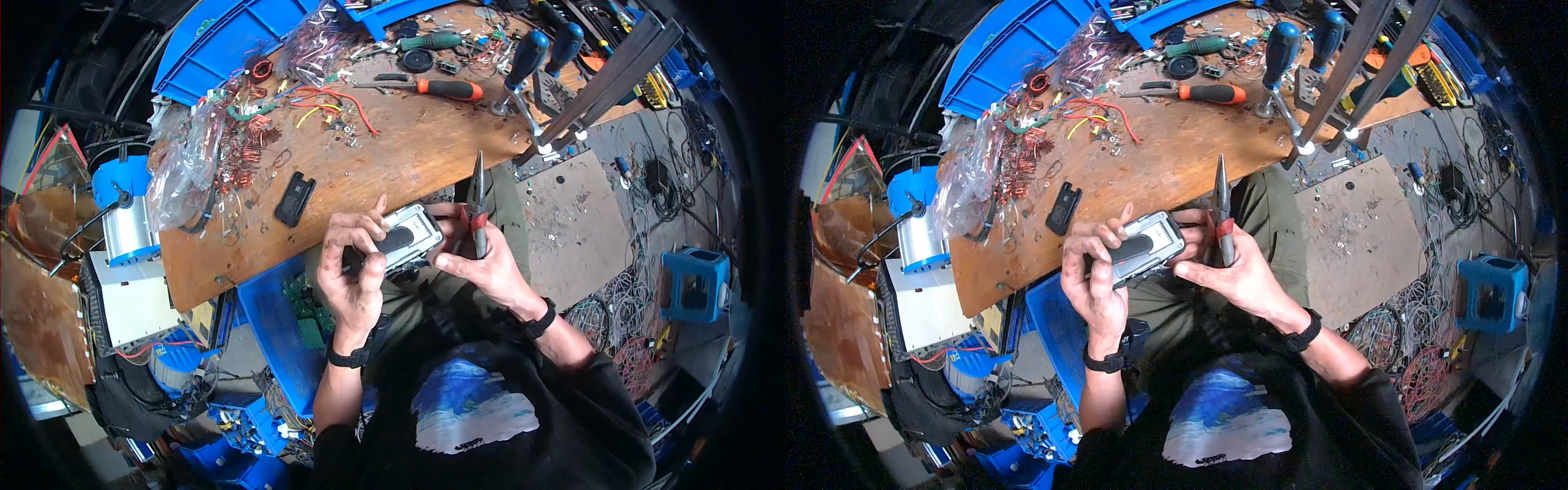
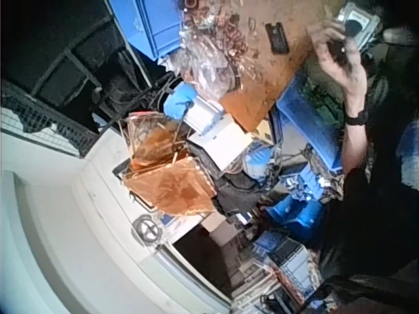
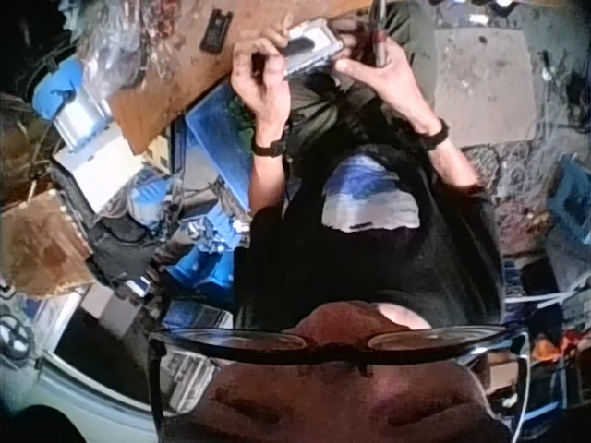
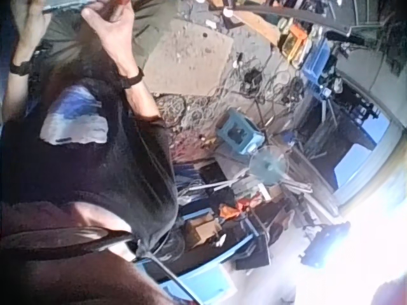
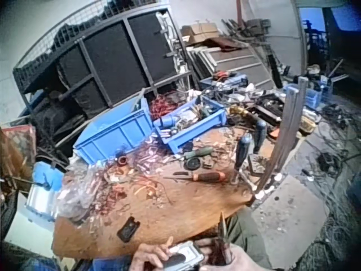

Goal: The person uses pliers to pry open and manipulate the casing of a small electronic device. They repeatedly attempt to separate the device's housing, rotating it to access different edges and applying leverage with the tool.

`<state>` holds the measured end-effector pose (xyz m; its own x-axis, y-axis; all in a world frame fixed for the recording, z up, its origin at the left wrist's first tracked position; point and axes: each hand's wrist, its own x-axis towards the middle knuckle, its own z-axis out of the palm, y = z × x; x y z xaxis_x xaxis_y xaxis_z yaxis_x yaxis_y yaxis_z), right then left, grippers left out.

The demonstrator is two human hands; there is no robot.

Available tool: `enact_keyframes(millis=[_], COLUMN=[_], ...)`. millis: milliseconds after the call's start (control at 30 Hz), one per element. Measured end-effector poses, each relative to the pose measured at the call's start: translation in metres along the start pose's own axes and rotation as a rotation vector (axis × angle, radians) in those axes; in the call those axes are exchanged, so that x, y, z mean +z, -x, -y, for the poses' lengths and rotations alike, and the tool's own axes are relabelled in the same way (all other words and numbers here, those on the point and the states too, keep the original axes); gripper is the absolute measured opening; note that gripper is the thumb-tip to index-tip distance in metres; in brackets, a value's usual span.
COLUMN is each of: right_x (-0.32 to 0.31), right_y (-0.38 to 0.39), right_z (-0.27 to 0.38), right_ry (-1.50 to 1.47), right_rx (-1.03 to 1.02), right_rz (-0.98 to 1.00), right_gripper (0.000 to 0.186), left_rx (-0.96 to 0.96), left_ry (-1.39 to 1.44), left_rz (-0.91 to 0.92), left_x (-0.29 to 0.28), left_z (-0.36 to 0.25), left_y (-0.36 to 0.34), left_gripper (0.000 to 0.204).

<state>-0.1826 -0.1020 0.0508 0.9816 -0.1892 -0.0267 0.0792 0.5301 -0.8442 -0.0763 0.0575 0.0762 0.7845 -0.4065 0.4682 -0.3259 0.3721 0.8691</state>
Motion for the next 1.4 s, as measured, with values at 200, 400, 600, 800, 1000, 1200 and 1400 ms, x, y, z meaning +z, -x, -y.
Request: enact_keyframes(millis=[200, 400, 600, 800, 1000, 1200, 1400], right_x=[0.001, -0.001, -0.003, -0.005, -0.008, -0.011, -0.010], right_y=[0.002, 0.003, 0.004, 0.006, 0.008, 0.009, 0.010], right_z=[0.004, 0.008, -0.003, -0.008, -0.004, -0.016, -0.010], right_ry=[0.087, 0.052, 0.057, 0.153, 0.158, 0.049, 0.029], right_rx=[0.033, 0.004, -0.058, -0.022, 0.025, 0.029, 0.042], right_rz=[-0.070, -0.105, -0.049, -0.022, -0.033, -0.054, -0.037], right_gripper=[0.049, 0.046, 0.047, 0.047, 0.048, 0.040, 0.036], left_rx=[0.046, -0.131, -0.286, -0.344, -0.399, -0.349, -0.352], left_ry=[-0.101, -0.211, -0.361, -0.417, -0.471, -0.565, -0.460], left_rz=[0.093, 0.088, 0.036, 0.026, 0.045, 0.060, 0.064], left_x=[-0.004, -0.003, 0.000, 0.002, 0.012, 0.013, 0.008], left_z=[0.004, 0.003, -0.010, -0.018, -0.030, -0.029, -0.025], left_y=[0.007, 0.018, 0.028, 0.030, 0.028, 0.025, 0.030], left_gripper=[0.021, 0.038, 0.047, 0.046, 0.042, 0.043, 0.041])
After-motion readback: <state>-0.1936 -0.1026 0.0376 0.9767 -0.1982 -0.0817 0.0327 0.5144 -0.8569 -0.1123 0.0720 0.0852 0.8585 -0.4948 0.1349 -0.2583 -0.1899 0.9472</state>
